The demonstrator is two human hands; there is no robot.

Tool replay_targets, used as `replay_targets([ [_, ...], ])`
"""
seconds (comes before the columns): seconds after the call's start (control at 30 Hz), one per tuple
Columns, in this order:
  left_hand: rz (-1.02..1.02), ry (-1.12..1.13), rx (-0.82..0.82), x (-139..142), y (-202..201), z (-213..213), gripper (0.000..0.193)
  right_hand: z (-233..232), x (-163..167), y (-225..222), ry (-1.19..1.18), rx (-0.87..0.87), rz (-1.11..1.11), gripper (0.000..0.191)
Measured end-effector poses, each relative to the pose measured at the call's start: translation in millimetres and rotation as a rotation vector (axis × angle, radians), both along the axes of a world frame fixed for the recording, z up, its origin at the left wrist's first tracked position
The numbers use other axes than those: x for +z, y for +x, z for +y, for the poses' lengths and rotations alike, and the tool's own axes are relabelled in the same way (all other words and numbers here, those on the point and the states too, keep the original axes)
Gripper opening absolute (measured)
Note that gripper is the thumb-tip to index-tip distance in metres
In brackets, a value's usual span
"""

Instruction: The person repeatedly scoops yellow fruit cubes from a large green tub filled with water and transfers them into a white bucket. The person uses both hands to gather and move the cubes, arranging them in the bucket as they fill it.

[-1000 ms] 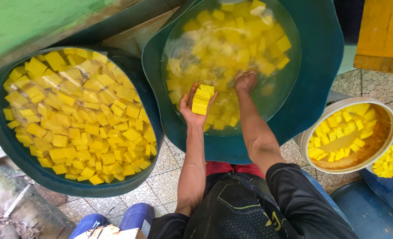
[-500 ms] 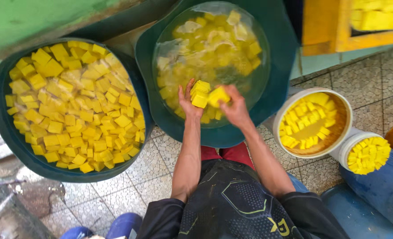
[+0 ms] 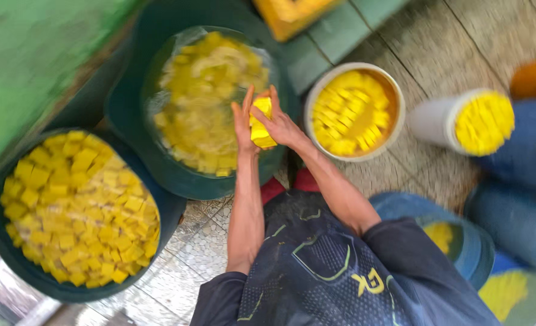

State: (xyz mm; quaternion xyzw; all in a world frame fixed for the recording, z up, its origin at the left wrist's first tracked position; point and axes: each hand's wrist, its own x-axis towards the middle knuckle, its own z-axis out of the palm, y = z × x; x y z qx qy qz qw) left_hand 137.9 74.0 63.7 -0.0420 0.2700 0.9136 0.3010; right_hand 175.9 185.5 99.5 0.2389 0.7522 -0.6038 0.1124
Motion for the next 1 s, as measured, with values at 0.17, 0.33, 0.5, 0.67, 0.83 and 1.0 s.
replay_targets([
  [0.17,0.062,-0.552,-0.386,23.4,36.3,69.6,0.071,55.7,-20.8,76.7,-0.741,-0.273,0.212,0.067],
  [0.33,0.530,-0.793,-0.385,22.1,78.9,94.9,0.056,133.3,-29.8,146.9,-0.765,-0.607,0.053,0.059],
  [0.5,0.210,-0.926,-0.405,-0.1,95.4,45.7,0.048,204.0,-33.0,168.1,-0.188,-0.557,-0.166,0.089],
  [0.67,0.073,-1.026,-0.227,-20.8,107.8,-27.4,0.043,226.7,-51.3,150.6,0.475,-0.131,-0.467,0.100],
  [0.83,-0.132,-1.051,-0.044,-30.0,115.7,-94.8,0.043,223.2,-74.8,120.9,0.319,-0.076,-0.632,0.111],
  [1.0,-0.227,-1.073,0.128,-43.7,121.5,-159.2,0.043,243.5,-75.2,111.1,0.096,-0.019,-0.494,0.107],
])
